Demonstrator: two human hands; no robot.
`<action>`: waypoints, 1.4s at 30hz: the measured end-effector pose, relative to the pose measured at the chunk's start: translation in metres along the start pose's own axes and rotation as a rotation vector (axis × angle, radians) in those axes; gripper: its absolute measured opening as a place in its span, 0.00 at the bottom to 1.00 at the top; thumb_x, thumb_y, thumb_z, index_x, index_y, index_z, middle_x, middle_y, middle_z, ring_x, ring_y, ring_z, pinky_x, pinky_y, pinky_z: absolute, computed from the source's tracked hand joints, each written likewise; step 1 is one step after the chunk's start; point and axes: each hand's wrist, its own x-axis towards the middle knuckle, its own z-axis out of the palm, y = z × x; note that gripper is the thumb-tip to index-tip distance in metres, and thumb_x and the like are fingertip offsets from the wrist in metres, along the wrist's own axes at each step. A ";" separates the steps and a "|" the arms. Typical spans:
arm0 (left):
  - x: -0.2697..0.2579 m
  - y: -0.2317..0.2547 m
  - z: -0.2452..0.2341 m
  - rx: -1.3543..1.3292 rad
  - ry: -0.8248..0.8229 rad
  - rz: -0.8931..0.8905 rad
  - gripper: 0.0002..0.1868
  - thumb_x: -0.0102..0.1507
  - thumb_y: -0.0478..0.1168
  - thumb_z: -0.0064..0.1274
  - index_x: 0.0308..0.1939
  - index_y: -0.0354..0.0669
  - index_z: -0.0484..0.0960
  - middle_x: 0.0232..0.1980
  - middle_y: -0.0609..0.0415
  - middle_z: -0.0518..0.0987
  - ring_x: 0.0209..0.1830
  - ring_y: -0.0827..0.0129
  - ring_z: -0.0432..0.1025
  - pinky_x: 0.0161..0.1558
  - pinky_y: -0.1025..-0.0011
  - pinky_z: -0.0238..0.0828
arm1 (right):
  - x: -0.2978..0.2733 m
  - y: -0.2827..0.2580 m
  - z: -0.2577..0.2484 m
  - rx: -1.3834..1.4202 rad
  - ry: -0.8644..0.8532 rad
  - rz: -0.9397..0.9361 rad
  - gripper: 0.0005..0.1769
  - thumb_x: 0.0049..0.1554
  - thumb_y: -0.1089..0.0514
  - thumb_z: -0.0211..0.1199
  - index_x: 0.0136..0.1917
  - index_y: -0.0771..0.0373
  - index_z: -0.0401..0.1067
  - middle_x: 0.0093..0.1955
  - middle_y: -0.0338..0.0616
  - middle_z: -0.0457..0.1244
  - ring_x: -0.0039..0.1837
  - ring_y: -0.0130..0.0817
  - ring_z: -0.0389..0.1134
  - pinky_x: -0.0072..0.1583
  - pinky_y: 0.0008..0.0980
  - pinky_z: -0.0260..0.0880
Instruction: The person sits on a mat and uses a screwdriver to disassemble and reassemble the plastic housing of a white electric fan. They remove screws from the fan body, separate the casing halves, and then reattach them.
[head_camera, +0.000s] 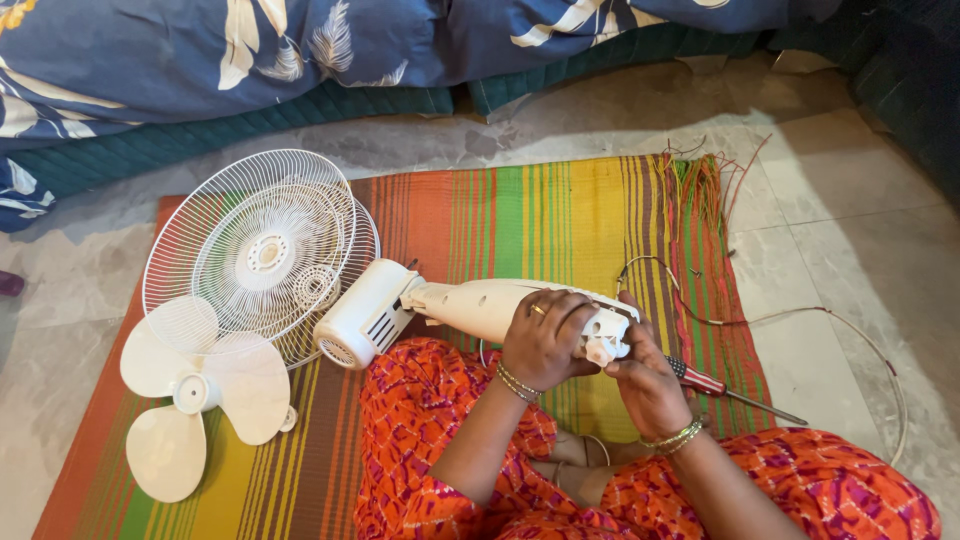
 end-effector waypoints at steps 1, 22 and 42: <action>-0.001 0.000 -0.001 -0.001 0.006 0.009 0.44 0.44 0.60 0.72 0.59 0.49 0.74 0.57 0.56 0.76 0.60 0.59 0.72 0.65 0.54 0.64 | -0.001 -0.001 0.001 0.001 -0.001 0.002 0.57 0.44 0.70 0.53 0.85 0.58 0.40 0.75 0.44 0.54 0.76 0.37 0.54 0.73 0.39 0.53; -0.002 -0.003 -0.007 0.004 -0.047 0.025 0.47 0.39 0.57 0.74 0.59 0.48 0.74 0.59 0.55 0.75 0.61 0.58 0.71 0.65 0.52 0.64 | -0.001 0.009 0.000 -0.078 0.025 -0.062 0.55 0.43 0.66 0.56 0.83 0.60 0.45 0.76 0.41 0.51 0.78 0.37 0.51 0.75 0.39 0.50; -0.006 -0.004 -0.009 0.030 0.003 0.071 0.39 0.55 0.66 0.61 0.61 0.46 0.76 0.62 0.55 0.78 0.64 0.60 0.73 0.68 0.54 0.65 | -0.008 0.030 0.003 -0.034 0.046 -0.258 0.42 0.49 0.66 0.55 0.77 0.70 0.56 0.83 0.34 0.40 0.81 0.35 0.47 0.76 0.39 0.52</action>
